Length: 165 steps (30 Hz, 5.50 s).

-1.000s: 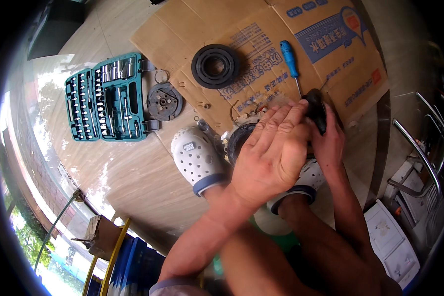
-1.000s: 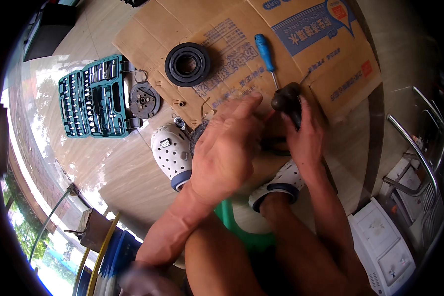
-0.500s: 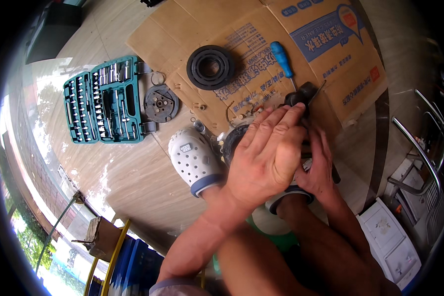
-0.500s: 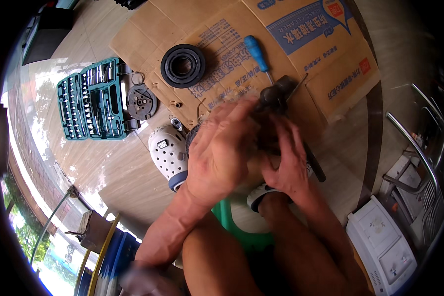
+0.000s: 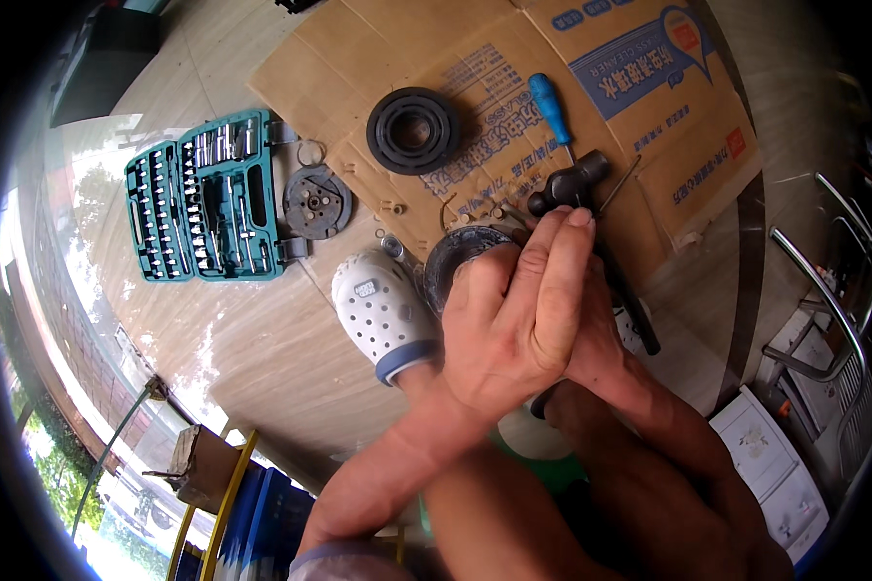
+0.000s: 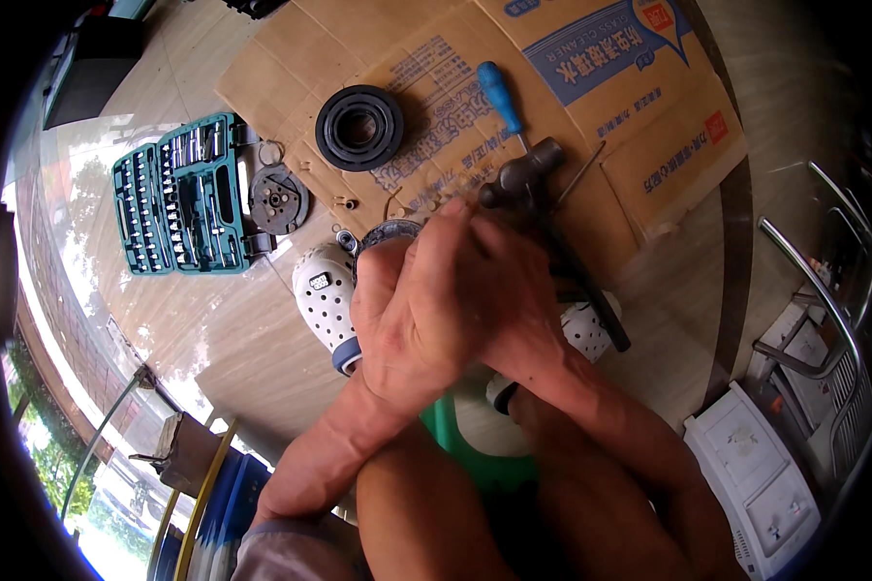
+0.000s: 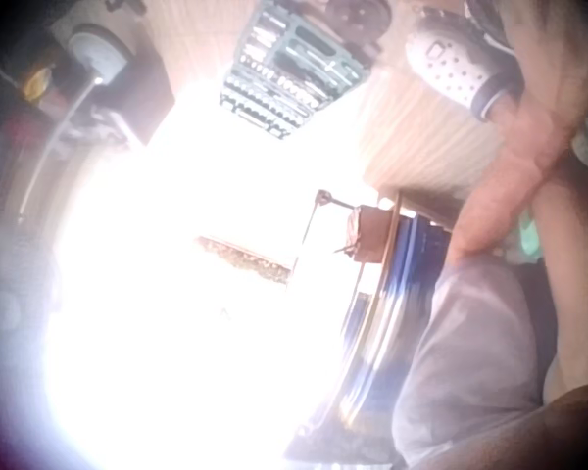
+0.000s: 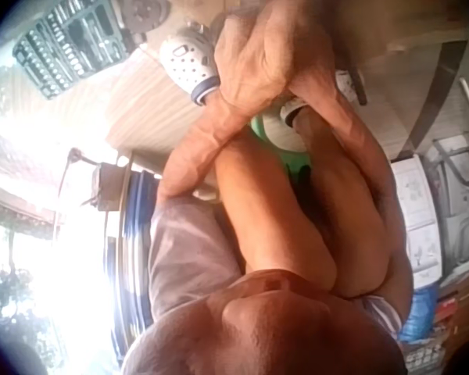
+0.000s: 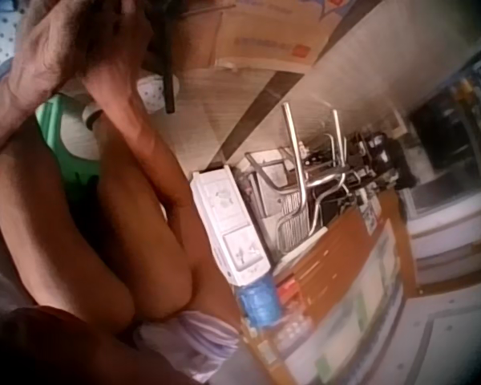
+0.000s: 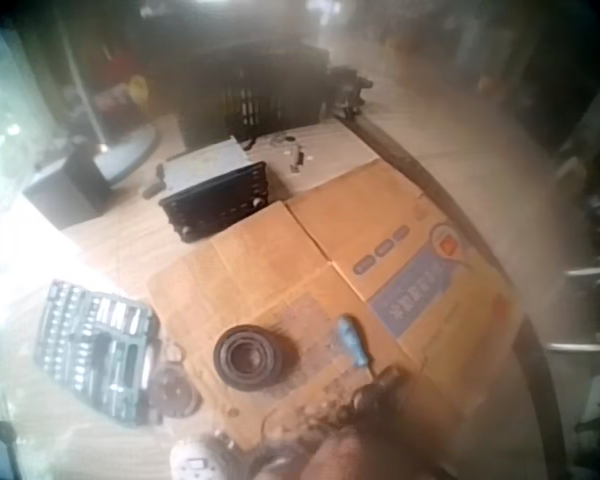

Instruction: The person prying at a snap ring inside a motor housing using a small screwdriver and then uses a mallet and a metal tool to tap the center shaft of the part.

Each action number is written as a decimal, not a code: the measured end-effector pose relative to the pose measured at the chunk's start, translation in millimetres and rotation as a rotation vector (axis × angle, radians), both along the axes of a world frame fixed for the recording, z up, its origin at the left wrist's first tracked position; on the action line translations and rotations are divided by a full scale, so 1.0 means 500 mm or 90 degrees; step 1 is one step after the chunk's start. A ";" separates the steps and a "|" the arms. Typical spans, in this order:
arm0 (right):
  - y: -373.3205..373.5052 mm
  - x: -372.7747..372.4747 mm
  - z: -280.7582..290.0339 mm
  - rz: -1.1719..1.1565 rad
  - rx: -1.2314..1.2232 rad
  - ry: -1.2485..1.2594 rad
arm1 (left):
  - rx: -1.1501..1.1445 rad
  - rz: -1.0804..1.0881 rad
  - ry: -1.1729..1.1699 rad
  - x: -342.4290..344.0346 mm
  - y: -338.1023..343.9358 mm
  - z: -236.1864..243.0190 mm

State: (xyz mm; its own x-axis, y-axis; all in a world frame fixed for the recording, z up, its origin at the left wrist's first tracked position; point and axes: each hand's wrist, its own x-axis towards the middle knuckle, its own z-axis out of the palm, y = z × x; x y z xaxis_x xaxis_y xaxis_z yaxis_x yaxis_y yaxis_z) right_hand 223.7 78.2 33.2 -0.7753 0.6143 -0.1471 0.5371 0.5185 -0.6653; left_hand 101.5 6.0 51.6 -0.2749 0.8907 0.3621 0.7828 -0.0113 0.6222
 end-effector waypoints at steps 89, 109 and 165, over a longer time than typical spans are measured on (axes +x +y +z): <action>-0.046 0.087 0.001 0.000 0.070 0.019 | 0.120 -0.122 -0.212 0.021 -0.060 -0.043; -0.039 0.089 -0.014 0.017 0.073 0.027 | 0.104 -0.060 -0.104 0.012 -0.036 -0.024; -0.013 0.450 0.189 -0.126 -0.182 -0.051 | 0.078 -0.075 -0.060 0.021 -0.040 -0.034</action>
